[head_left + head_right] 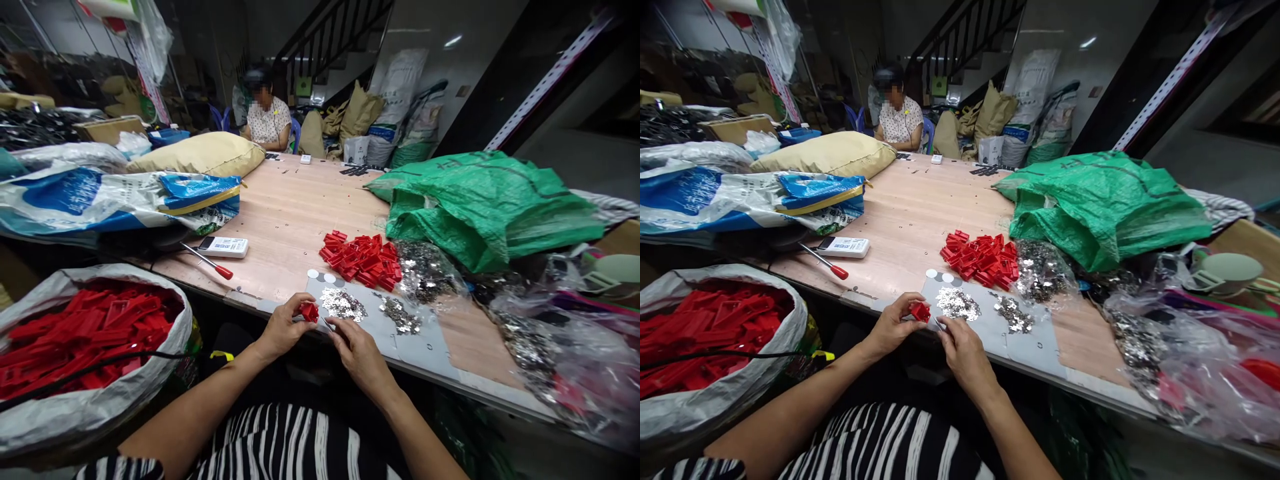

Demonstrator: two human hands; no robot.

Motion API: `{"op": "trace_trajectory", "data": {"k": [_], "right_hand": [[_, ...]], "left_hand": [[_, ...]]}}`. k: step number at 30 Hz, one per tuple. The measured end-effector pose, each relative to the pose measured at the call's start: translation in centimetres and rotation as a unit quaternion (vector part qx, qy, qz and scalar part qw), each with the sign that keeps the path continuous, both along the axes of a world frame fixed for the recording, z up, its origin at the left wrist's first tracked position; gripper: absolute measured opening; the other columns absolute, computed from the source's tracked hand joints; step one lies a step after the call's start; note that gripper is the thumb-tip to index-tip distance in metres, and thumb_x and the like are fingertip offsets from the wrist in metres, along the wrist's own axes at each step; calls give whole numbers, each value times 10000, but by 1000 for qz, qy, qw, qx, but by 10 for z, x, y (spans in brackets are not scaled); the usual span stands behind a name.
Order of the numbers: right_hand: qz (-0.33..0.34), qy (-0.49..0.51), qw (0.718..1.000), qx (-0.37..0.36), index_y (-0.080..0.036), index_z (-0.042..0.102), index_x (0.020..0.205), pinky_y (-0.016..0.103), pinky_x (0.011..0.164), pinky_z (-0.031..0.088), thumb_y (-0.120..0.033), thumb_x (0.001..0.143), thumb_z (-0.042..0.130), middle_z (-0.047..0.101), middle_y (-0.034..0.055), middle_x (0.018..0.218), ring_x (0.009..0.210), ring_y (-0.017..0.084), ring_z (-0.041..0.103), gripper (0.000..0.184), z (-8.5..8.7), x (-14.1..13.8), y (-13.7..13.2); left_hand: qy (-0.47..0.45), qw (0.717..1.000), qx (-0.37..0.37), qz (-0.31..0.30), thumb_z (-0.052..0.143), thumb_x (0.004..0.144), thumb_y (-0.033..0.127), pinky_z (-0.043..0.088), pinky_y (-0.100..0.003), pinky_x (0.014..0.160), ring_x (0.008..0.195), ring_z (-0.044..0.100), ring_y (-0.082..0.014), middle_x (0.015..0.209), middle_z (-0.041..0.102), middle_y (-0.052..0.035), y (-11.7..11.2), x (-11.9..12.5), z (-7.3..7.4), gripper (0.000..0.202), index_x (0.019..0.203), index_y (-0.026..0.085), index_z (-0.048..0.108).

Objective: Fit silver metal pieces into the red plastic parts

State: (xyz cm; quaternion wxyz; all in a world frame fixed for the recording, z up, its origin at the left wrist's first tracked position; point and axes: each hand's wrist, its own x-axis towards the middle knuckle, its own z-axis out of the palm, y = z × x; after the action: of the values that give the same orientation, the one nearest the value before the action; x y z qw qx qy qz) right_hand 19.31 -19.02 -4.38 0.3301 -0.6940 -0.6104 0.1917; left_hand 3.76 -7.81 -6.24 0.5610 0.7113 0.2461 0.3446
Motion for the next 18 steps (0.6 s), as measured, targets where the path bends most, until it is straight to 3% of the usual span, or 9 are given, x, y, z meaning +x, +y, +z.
{"op": "trace_trajectory", "data": {"k": [5,18], "right_hand": [[-1,-27,1000,1,-213,636,969,323,777,477,-198,875,476,665,54,926,844,193,619,187,0,0,8],[31,-55,998,-2,-210,677,948,310,786,487,-131,854,506,673,49,896,843,181,628,211,2,4,11]], "left_hand": [[59,997,37,-25,721,679,159,479,-277,829,873,639,-180,940,701,-18,12,5,-4,383,1052,225,663],[92,990,85,-62,702,702,155,472,-274,850,875,639,-164,967,713,-11,19,4,-2,400,1096,213,657]]}}
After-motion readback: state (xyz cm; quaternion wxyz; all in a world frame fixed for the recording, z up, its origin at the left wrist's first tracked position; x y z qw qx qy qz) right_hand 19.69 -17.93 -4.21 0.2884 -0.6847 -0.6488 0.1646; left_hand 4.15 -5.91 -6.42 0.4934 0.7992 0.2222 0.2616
